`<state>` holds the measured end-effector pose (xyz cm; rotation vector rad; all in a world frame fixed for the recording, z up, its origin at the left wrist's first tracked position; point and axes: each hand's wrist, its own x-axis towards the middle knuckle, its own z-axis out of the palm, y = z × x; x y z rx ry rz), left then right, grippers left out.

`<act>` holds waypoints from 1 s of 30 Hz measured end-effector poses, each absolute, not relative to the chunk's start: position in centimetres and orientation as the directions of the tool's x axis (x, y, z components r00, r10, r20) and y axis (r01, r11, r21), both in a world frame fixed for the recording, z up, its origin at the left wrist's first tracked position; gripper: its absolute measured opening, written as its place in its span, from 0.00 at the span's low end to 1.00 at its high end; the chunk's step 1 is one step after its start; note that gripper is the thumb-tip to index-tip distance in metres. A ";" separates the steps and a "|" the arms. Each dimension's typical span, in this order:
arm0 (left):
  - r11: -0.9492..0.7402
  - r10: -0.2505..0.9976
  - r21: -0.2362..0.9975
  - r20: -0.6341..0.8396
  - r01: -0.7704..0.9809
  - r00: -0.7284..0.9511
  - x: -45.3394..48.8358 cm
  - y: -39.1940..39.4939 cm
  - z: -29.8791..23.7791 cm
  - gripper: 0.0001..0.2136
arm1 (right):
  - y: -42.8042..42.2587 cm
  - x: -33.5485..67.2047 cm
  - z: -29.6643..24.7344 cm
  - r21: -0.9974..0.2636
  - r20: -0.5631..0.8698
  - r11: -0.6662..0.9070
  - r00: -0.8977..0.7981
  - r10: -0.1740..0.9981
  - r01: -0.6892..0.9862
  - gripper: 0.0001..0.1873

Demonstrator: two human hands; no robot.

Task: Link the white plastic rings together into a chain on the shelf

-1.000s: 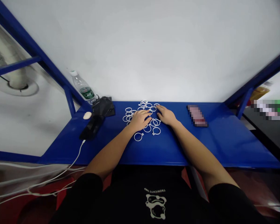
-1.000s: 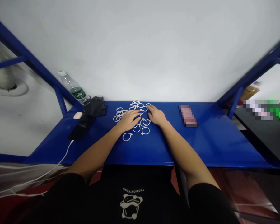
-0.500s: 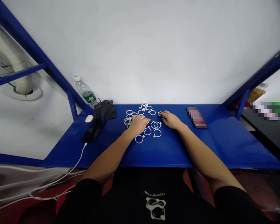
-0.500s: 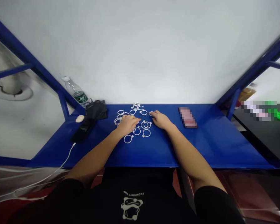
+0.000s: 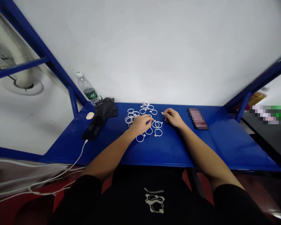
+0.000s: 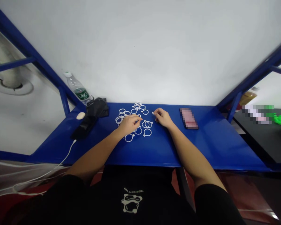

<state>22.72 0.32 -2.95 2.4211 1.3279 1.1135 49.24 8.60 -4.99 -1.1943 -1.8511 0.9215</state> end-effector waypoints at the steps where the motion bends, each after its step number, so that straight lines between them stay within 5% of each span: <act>1: -0.603 0.774 0.453 0.534 0.657 0.342 22.8 0.2 -2.9 0.10 | 8.6 49.1 -5.1 -0.886 0.165 0.269 -0.285 0.944 0.378 0.14; 21: -0.651 0.755 0.489 0.492 0.581 0.433 22.7 0.4 -3.0 0.15 | 8.5 48.4 -5.5 -0.738 0.332 0.476 -0.357 0.873 0.478 0.11; 30: -0.584 0.806 0.509 0.457 0.632 0.377 22.7 0.2 -3.0 0.07 | 8.5 48.4 -5.3 -0.760 0.333 0.466 -0.344 0.878 0.454 0.11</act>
